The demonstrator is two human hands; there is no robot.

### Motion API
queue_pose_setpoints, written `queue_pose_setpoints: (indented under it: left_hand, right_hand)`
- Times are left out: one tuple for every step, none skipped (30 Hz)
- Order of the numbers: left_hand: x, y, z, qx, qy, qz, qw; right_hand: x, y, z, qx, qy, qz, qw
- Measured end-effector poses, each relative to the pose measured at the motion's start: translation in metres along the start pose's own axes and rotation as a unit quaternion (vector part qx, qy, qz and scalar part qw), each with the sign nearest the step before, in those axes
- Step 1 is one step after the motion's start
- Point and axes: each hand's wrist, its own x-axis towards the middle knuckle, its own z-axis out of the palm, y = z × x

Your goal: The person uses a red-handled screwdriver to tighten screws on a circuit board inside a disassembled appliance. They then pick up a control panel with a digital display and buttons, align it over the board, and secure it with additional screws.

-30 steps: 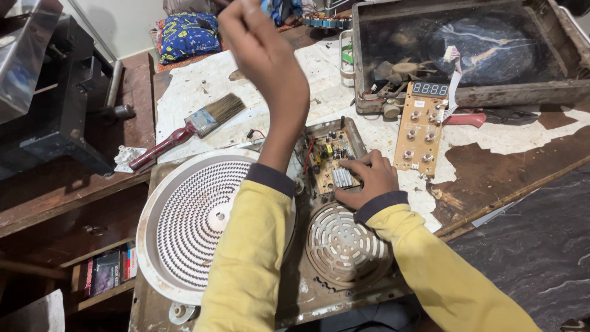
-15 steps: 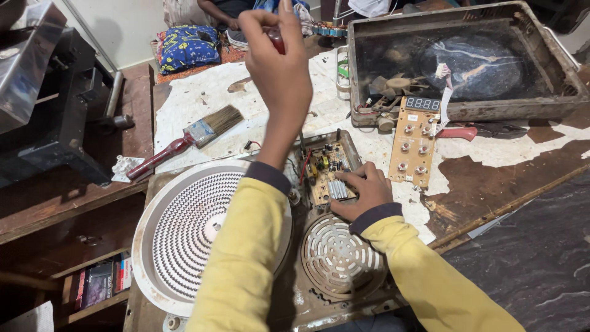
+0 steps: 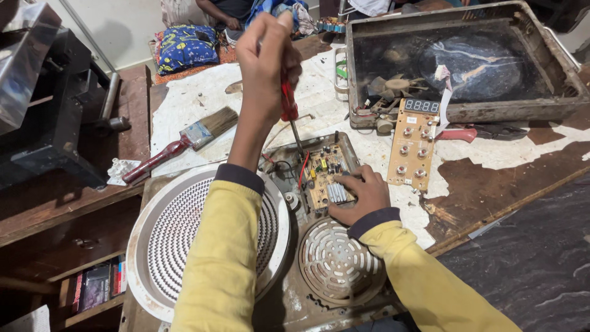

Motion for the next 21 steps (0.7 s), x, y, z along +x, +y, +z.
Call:
queue_pose_setpoints:
  left_hand:
    - [-0.002,0.000,0.002,0.001,0.003,0.019,1.000]
    - [-0.002,-0.001,0.006,0.043,0.067,0.044,0.996]
    - [0.000,-0.003,0.011,0.085,0.129,0.071,0.986]
    - [0.000,-0.004,0.018,0.127,0.189,0.096,0.969]
    - [-0.003,-0.005,0.024,0.187,0.245,0.143,0.941]
    - [-0.008,-0.008,0.033,0.243,0.297,0.189,0.904]
    - [-0.012,-0.009,0.039,0.296,0.343,0.235,0.860]
    - [-0.014,-0.009,0.041,0.282,0.341,0.204,0.873]
    - [-0.016,-0.009,0.043,0.267,0.339,0.173,0.886]
    - [-0.016,-0.010,0.044,0.252,0.334,0.143,0.897]
    - [-0.013,-0.011,0.044,0.239,0.307,0.162,0.907]
    - [-0.006,-0.012,0.044,0.227,0.280,0.182,0.915]
    - [-0.002,-0.013,0.044,0.214,0.255,0.199,0.922]
    - [0.001,-0.013,0.043,0.232,0.246,0.193,0.921]
    - [0.005,-0.013,0.040,0.250,0.234,0.189,0.920]
    - [0.007,-0.011,0.036,0.268,0.220,0.185,0.920]
    - [0.008,-0.009,0.031,0.177,0.173,0.124,0.961]
    - [0.008,-0.005,0.024,0.085,0.122,0.059,0.987]
    - [0.006,-0.002,0.017,-0.009,0.069,-0.005,0.998]
    - [0.002,0.002,0.009,-0.029,0.018,-0.024,0.999]
    - [-0.002,0.006,0.002,-0.051,-0.033,-0.040,0.997]
  right_hand:
    - [-0.001,-0.001,-0.001,0.002,-0.006,0.005,1.000]
    - [-0.001,-0.001,-0.002,0.001,-0.007,0.005,1.000]
    - [-0.001,-0.002,-0.003,0.001,-0.005,0.004,1.000]
    - [-0.001,-0.002,-0.003,0.002,-0.002,0.003,1.000]
    - [-0.001,-0.003,-0.003,0.001,-0.001,0.003,1.000]
    - [-0.001,-0.004,-0.003,-0.001,0.001,0.003,1.000]
    - [-0.001,-0.004,-0.003,-0.004,0.003,0.004,1.000]
    - [-0.001,-0.004,-0.003,-0.002,0.001,0.006,1.000]
    - [-0.001,-0.004,-0.003,0.000,-0.001,0.007,1.000]
    - [-0.001,-0.004,-0.003,0.002,-0.004,0.007,1.000]
    - [-0.001,-0.004,-0.003,0.005,0.002,0.005,1.000]
    - [0.000,-0.004,-0.003,0.007,0.007,0.003,1.000]
    - [-0.001,-0.003,-0.003,0.010,0.010,0.001,1.000]
    - [-0.001,-0.003,-0.004,0.005,0.008,-0.006,1.000]
    - [-0.001,-0.003,-0.004,0.001,0.009,-0.012,1.000]
    - [-0.001,-0.003,-0.004,-0.002,0.011,-0.018,1.000]
    - [0.000,-0.004,-0.003,0.000,0.014,-0.013,1.000]
    - [-0.001,-0.004,-0.003,0.002,0.014,-0.007,1.000]
    - [-0.001,-0.005,-0.004,0.003,0.015,-0.003,1.000]
    - [-0.001,-0.006,-0.004,0.007,0.014,-0.003,1.000]
    - [-0.001,-0.006,-0.005,0.008,0.014,-0.006,1.000]
